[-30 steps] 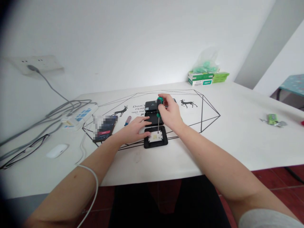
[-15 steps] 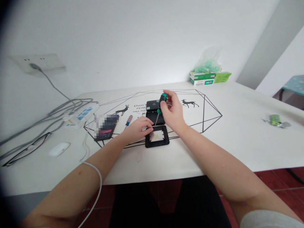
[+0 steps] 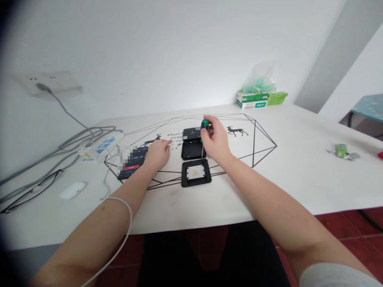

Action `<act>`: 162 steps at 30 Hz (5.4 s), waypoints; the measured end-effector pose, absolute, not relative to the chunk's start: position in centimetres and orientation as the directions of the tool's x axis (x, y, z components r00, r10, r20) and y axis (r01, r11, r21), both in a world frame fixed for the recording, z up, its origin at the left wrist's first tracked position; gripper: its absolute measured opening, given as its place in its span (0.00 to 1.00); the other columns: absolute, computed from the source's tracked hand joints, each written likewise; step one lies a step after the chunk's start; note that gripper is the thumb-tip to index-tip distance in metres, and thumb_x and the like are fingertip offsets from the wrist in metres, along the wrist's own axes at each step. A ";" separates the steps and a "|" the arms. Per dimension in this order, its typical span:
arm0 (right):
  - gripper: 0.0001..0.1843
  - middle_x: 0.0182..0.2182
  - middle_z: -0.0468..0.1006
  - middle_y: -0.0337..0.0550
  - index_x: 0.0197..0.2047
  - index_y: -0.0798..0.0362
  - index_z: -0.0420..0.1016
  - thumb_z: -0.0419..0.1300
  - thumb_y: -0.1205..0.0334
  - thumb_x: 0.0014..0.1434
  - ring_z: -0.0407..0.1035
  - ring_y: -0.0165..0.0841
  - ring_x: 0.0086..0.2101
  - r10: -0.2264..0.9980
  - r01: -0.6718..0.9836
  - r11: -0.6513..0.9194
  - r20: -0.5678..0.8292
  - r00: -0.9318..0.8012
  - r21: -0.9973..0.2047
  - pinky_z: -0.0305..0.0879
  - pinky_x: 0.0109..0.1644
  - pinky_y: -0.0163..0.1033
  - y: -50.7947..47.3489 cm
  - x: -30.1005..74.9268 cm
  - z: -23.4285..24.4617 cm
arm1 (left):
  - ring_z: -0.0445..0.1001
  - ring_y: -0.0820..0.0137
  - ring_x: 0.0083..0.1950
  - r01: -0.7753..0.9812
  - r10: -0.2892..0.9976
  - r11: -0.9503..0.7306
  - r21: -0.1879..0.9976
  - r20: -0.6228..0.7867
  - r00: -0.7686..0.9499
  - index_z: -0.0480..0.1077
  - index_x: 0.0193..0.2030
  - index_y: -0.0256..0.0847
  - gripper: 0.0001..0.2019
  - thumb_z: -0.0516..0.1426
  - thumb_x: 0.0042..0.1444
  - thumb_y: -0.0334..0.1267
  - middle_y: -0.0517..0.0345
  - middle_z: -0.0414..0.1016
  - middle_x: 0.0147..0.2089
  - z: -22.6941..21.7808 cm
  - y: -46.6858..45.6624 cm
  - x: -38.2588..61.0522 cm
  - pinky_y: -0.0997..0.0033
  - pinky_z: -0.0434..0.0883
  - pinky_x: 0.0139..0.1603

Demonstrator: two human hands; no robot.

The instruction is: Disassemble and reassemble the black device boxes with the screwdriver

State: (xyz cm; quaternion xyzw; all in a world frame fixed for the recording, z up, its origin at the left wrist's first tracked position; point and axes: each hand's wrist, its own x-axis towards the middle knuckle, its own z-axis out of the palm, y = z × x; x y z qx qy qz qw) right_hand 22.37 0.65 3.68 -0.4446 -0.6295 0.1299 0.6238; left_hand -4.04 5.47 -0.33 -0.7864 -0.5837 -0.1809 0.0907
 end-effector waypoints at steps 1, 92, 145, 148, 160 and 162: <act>0.21 0.50 0.79 0.50 0.60 0.49 0.70 0.54 0.61 0.64 0.75 0.40 0.45 0.716 0.443 0.555 0.675 0.176 -0.704 0.78 0.46 0.47 0.9 22.7 3.8 | 0.74 0.47 0.59 0.955 0.887 -0.282 0.086 0.402 0.226 0.80 0.58 0.38 0.21 0.49 0.68 0.32 0.40 0.80 0.57 -0.2 5.4 -4.2 0.45 0.71 0.59; 0.06 0.56 0.75 0.62 0.44 0.51 0.66 0.49 0.66 0.71 0.65 0.47 0.66 0.709 0.542 0.702 0.518 -0.478 -0.462 0.64 0.69 0.58 -0.8 21.5 2.4 | 0.83 0.66 0.38 -0.150 0.931 0.191 0.970 -0.131 0.342 0.75 0.46 0.36 0.12 0.66 0.63 0.41 0.46 0.84 0.42 2.8 0.1 0.9 0.67 0.79 0.41; 0.19 0.28 0.73 0.35 0.38 0.56 0.77 0.79 0.70 0.47 0.70 0.27 0.30 0.945 0.310 -0.237 -0.292 -0.147 -0.921 0.74 0.33 0.32 1.6 23.1 2.6 | 0.81 0.62 0.42 0.424 0.988 -0.105 0.899 0.046 0.146 0.82 0.49 0.38 0.19 0.72 0.51 0.41 0.50 0.85 0.45 -0.5 2.1 -0.1 0.62 0.77 0.50; 0.22 0.27 0.73 0.34 0.42 0.57 0.77 0.80 0.69 0.47 0.70 0.28 0.29 0.953 0.350 -0.217 -0.275 -0.125 -0.912 0.73 0.32 0.32 1.6 23.1 2.7 | 0.82 0.60 0.43 0.403 0.980 -0.133 0.905 0.061 0.187 0.82 0.52 0.37 0.21 0.72 0.52 0.43 0.50 0.85 0.43 -1.0 2.4 -0.3 0.62 0.77 0.49; 0.17 0.21 0.73 0.34 0.38 0.57 0.76 0.78 0.60 0.53 0.66 0.26 0.22 0.966 0.597 -0.079 -0.208 -0.151 -0.798 0.66 0.27 0.33 2.3 23.7 2.0 | 0.83 0.59 0.45 0.461 0.977 -0.149 0.875 0.058 0.206 0.79 0.54 0.37 0.20 0.69 0.56 0.41 0.49 0.85 0.45 -1.2 2.5 -0.3 0.61 0.77 0.51; 0.18 0.21 0.74 0.35 0.38 0.57 0.76 0.79 0.59 0.52 0.67 0.27 0.22 0.968 0.607 -0.069 -0.199 -0.151 -0.792 0.66 0.28 0.33 2.4 23.8 2.1 | 0.83 0.58 0.45 0.482 0.977 -0.159 0.862 0.065 0.205 0.79 0.54 0.36 0.21 0.69 0.56 0.42 0.48 0.85 0.46 -1.4 2.6 -0.3 0.61 0.77 0.50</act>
